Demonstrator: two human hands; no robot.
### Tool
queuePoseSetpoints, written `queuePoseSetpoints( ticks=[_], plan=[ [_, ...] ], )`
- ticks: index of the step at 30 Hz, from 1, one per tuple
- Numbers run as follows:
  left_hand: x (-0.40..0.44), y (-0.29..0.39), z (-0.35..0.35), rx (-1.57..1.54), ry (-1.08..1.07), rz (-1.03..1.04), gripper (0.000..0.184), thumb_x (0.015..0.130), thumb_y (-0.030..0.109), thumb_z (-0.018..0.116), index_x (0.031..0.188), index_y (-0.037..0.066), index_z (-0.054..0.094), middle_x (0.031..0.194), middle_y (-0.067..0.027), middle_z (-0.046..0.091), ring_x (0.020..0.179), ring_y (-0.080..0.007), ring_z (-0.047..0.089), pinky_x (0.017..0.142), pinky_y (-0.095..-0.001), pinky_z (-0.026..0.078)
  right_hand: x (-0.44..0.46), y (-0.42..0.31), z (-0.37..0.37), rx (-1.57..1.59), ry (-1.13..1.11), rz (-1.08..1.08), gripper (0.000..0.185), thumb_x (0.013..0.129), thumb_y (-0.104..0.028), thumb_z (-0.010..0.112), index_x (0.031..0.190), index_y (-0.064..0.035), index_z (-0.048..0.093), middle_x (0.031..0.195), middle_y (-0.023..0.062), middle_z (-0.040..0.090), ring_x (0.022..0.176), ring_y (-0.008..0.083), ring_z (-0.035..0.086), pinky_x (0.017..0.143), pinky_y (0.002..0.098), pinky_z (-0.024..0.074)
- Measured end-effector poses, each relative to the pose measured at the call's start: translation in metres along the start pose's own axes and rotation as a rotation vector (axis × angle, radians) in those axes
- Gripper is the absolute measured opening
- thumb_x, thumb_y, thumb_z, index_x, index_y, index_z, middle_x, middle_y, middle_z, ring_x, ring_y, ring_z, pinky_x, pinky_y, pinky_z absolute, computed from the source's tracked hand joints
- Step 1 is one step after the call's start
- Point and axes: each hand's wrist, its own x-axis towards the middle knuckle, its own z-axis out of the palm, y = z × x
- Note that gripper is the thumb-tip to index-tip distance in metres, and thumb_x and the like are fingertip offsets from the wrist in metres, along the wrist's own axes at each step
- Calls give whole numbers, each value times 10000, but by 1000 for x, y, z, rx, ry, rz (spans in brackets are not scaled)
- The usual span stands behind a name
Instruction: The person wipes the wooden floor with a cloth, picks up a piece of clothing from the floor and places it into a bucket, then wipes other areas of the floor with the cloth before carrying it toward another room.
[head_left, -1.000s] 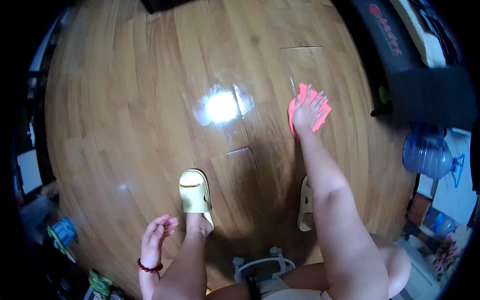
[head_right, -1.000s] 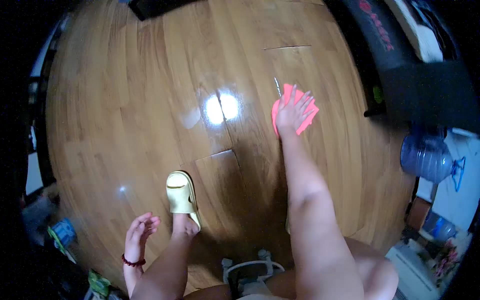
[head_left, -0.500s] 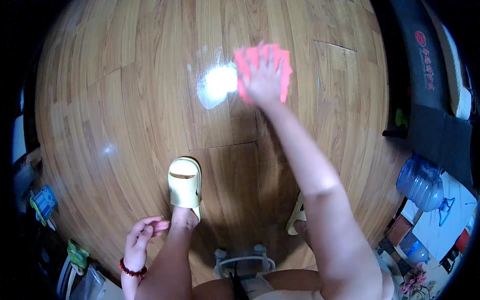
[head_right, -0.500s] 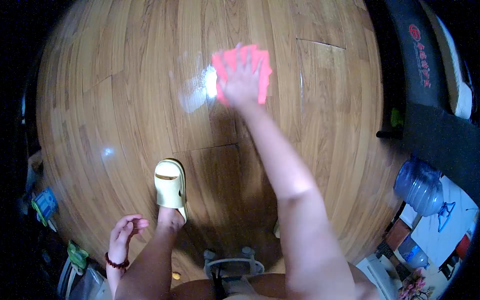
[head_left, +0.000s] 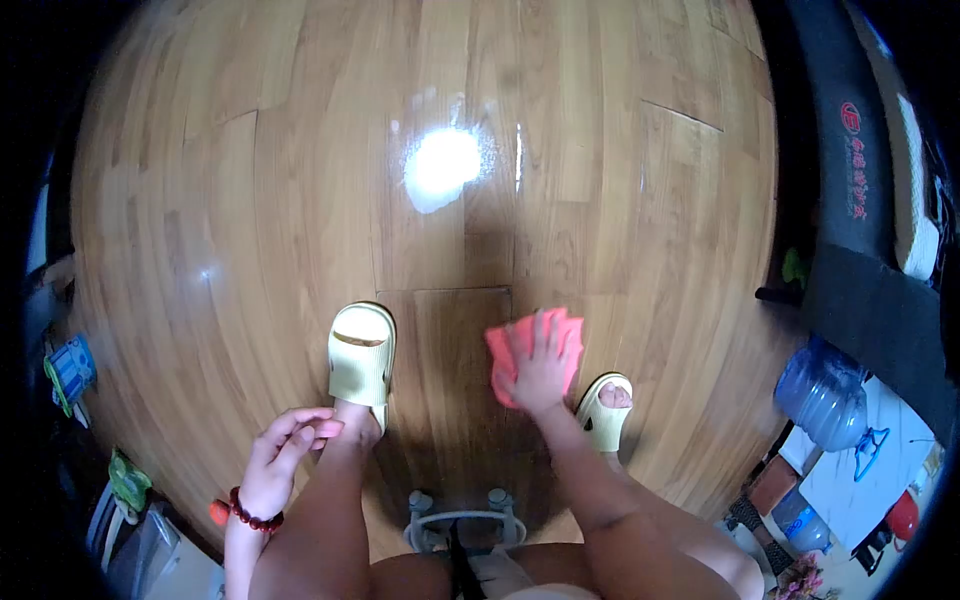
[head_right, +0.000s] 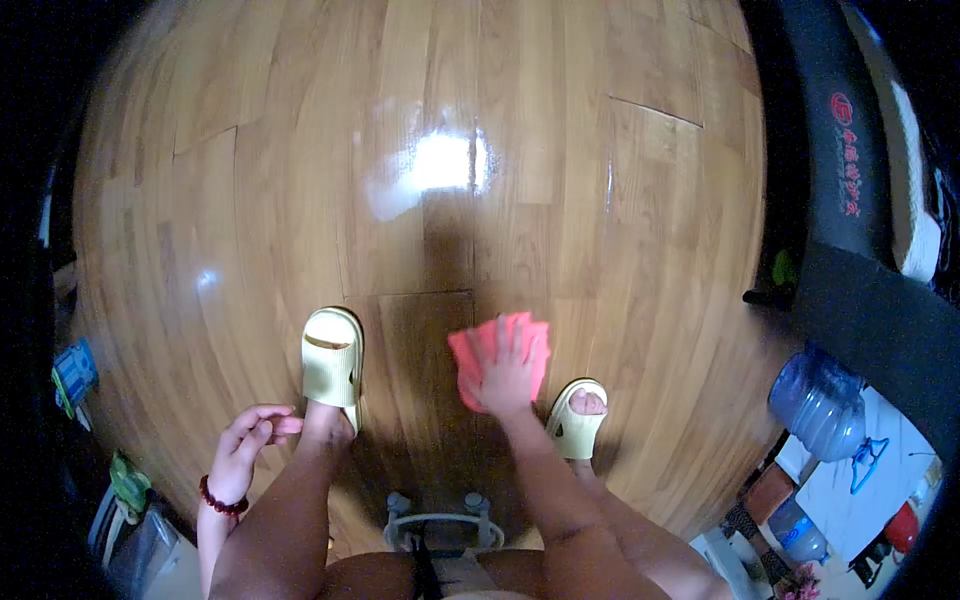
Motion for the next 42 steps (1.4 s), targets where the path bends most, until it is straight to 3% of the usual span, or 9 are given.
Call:
queuePoseSetpoints(
  ticks=[7,14,19,20,22,25,33,36,42],
  plan=[
    [-6,-14,-6,-29,2,-6,296,977,137,412,1187,-30,537,1071,-113,659,1034,-166,598,905,-301,438,192,83,-67,-182,468,164,706,876,-482,477,1479,-219,222,1520,210,155,1411,403,96,1119,570,81],
    [-10,-10,-8,7,33,-13,278,964,97,420,1185,-16,544,1068,-94,664,1014,-141,590,892,-286,432,323,81,-102,54,523,476,635,929,-456,365,1486,-208,187,1536,183,126,1425,376,35,1112,572,13],
    [-6,-2,-4,9,35,6,297,958,115,417,1192,-20,541,1072,-106,655,1019,-154,589,891,-287,434,333,-26,-80,-49,376,-46,574,889,-365,387,1426,-177,317,1509,146,226,1400,366,142,1118,550,68],
    [-5,-2,-3,21,28,14,312,960,136,414,1197,-26,537,1075,-116,650,1025,-167,590,896,-292,434,331,-49,-48,599,379,-228,554,873,-355,414,1396,-180,367,1490,144,261,1385,367,180,1115,548,99],
    [-4,4,1,19,40,2,277,950,75,429,1183,-20,545,1068,-100,657,1020,-144,587,912,-279,426,315,-85,-14,983,356,-413,542,845,-340,463,1365,-194,425,1473,138,298,1370,367,223,1108,555,145],
    [-3,10,4,45,39,7,261,943,40,440,1171,-20,551,1063,-95,658,1030,-140,585,937,-275,414,204,-123,-29,165,350,-408,569,809,-323,531,1364,-230,451,1477,127,302,1373,366,237,1093,582,192],
    [-1,5,-2,75,65,2,271,944,65,438,1177,-15,550,1070,-99,652,1037,-159,587,919,-290,422,-11,-57,27,35,-79,-376,703,756,-426,582,1411,-261,385,1507,137,242,1390,401,175,1091,617,148],
    [-1,-2,-6,80,68,8,250,944,64,452,1155,-19,555,1057,-103,656,1037,-160,592,938,-285,422,22,-41,-2,-41,-141,-185,715,759,-394,589,1417,-223,372,1503,208,195,1384,470,114,1095,614,128],
    [-7,-14,-11,28,72,1,245,947,70,451,1150,-21,551,1055,-105,658,1020,-152,591,929,-285,425,232,-19,-52,-140,472,57,628,895,-382,448,1467,-197,267,1509,240,165,1393,446,122,1109,577,105]
  ],
)
